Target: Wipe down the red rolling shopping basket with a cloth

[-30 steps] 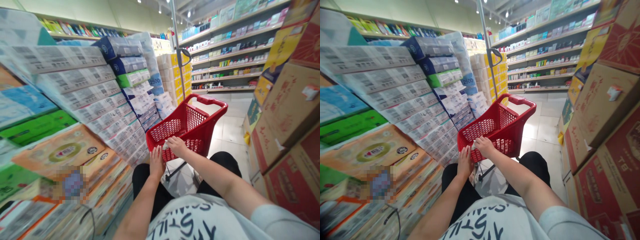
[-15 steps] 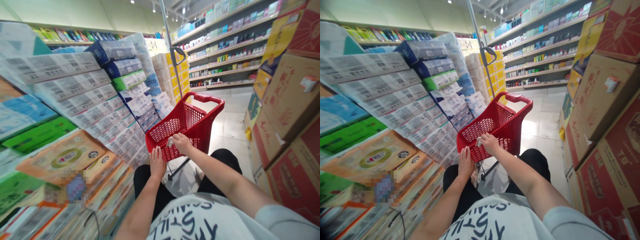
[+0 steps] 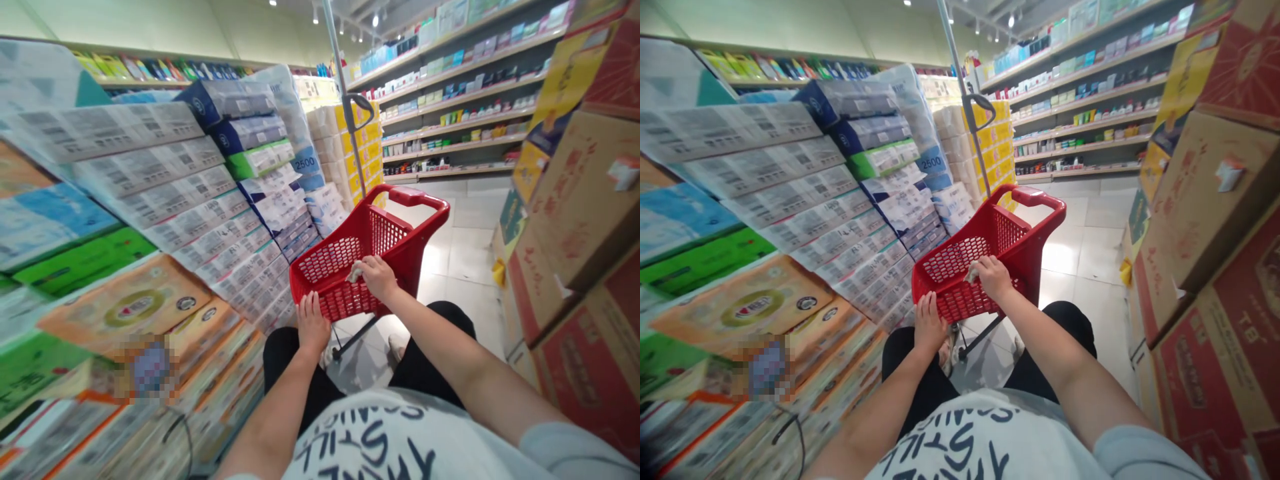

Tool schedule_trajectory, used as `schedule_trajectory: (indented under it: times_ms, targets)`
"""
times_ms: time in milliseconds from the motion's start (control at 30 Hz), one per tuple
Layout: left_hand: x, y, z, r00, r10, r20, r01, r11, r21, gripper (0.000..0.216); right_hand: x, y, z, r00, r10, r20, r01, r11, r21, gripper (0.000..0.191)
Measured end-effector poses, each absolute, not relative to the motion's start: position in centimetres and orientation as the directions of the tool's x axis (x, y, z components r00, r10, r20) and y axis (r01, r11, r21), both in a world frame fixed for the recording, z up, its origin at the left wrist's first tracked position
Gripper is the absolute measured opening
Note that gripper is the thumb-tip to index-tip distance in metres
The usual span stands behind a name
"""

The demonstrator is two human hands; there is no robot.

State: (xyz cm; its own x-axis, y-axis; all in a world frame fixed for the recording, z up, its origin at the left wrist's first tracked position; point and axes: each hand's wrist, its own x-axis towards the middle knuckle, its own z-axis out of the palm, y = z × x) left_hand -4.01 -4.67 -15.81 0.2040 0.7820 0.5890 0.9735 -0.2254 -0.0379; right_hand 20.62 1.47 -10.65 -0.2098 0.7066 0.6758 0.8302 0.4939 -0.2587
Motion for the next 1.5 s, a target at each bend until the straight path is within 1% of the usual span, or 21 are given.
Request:
schedule_trajectory:
  times_ms: [67, 133, 200, 300, 367, 433, 533, 667, 733, 800, 900, 967, 1033, 1067, 1133, 1233, 1300, 1400, 1500]
  targets:
    - [-4.0, -4.7, -15.8, 0.198, 0.798, 0.569, 0.975, -0.219, -0.032, 0.074, 20.9, 1.7, -10.3, -0.183, 0.687, 0.703, 0.834, 0.487, -0.259, 0.033]
    - [-4.0, -4.7, -15.7, 0.190, 0.806, 0.560, 0.977, -0.209, -0.031, 0.072, 21.3, 1.6, -11.5, -0.177, 0.712, 0.680, 0.850, 0.459, -0.258, 0.034]
    - [-4.0, -4.8, -15.6, 0.185, 0.807, 0.561, 0.979, -0.202, -0.032, 0.071, 21.5, 1.0, -13.6, -0.188, 0.781, 0.596, 0.872, 0.412, -0.265, 0.032]
    - [-4.0, -4.8, -15.5, 0.187, 0.804, 0.564, 0.979, -0.203, -0.035, 0.070, 21.7, 0.3, -16.3, -0.208, 0.876, 0.434, 0.890, 0.354, -0.287, 0.023]
    - [-4.0, -4.7, -15.6, 0.190, 0.803, 0.565, 0.978, -0.206, -0.035, 0.069, 21.7, 0.2, -16.7, -0.200, 0.892, 0.406, 0.893, 0.336, -0.298, 0.021]
    - [-4.0, -4.7, -15.6, 0.189, 0.802, 0.566, 0.978, -0.205, -0.036, 0.069, 21.7, 0.4, -15.8, -0.188, 0.876, 0.445, 0.891, 0.342, -0.297, 0.022]
    - [-3.9, -4.7, -15.6, 0.183, 0.801, 0.571, 0.979, -0.199, -0.035, 0.069, 21.9, 1.0, -13.3, -0.175, 0.823, 0.541, 0.873, 0.384, -0.302, 0.023]
    - [-3.7, -4.7, -15.7, 0.186, 0.799, 0.571, 0.978, -0.205, -0.033, 0.071, 22.9, 1.9, -9.9, -0.097, 0.748, 0.657, 0.852, 0.404, -0.333, 0.027]
    - [-3.7, -4.7, -15.7, 0.187, 0.798, 0.573, 0.978, -0.207, -0.030, 0.071, 23.5, 2.1, -9.1, -0.043, 0.712, 0.701, 0.855, 0.389, -0.343, 0.029]
    - [-3.7, -4.7, -15.6, 0.183, 0.799, 0.573, 0.978, -0.207, -0.025, 0.071, 23.9, 2.0, -9.4, 0.014, 0.683, 0.730, 0.858, 0.366, -0.360, 0.029]
    - [-3.6, -4.8, -15.5, 0.177, 0.802, 0.571, 0.979, -0.204, -0.018, 0.070, 24.2, 1.3, -12.1, 0.046, 0.706, 0.706, 0.853, 0.340, -0.396, 0.028]
    - [-3.6, -4.8, -15.4, 0.174, 0.805, 0.567, 0.979, -0.201, -0.014, 0.070, 24.3, 0.9, -14.2, 0.038, 0.771, 0.636, 0.843, 0.317, -0.434, 0.023]
    - [-3.5, -4.9, -15.4, 0.174, 0.808, 0.564, 0.979, -0.202, -0.013, 0.069, 24.3, 0.9, -15.3, 0.046, 0.803, 0.594, 0.820, 0.309, -0.482, 0.018]
    - [-3.5, -4.9, -15.4, 0.172, 0.808, 0.563, 0.980, -0.201, -0.011, 0.069, 24.4, 1.1, -15.2, 0.053, 0.797, 0.602, 0.805, 0.323, -0.498, 0.016]
    - [-3.4, -5.0, -15.4, 0.164, 0.810, 0.563, 0.981, -0.196, -0.005, 0.069, 24.3, 1.7, -13.8, 0.068, 0.741, 0.668, 0.772, 0.385, -0.506, 0.016]
    - [-3.3, -5.0, -15.5, 0.150, 0.815, 0.560, 0.982, -0.187, 0.008, 0.070, 23.9, 2.6, -10.9, 0.099, 0.634, 0.767, 0.739, 0.470, -0.483, 0.017]
    - [-3.3, -5.0, -15.6, 0.148, 0.819, 0.555, 0.982, -0.186, 0.013, 0.070, 23.6, 2.7, -10.3, 0.100, 0.613, 0.784, 0.741, 0.480, -0.470, 0.019]
    - [-3.4, -5.1, -15.6, 0.148, 0.822, 0.550, 0.982, -0.188, 0.017, 0.069, 23.1, 1.7, -12.6, 0.069, 0.687, 0.723, 0.777, 0.417, -0.471, 0.021]
    - [-3.5, -5.2, -15.6, 0.151, 0.824, 0.546, 0.981, -0.193, 0.020, 0.069, 22.8, 0.5, -16.6, 0.065, 0.826, 0.560, 0.799, 0.293, -0.525, 0.020]
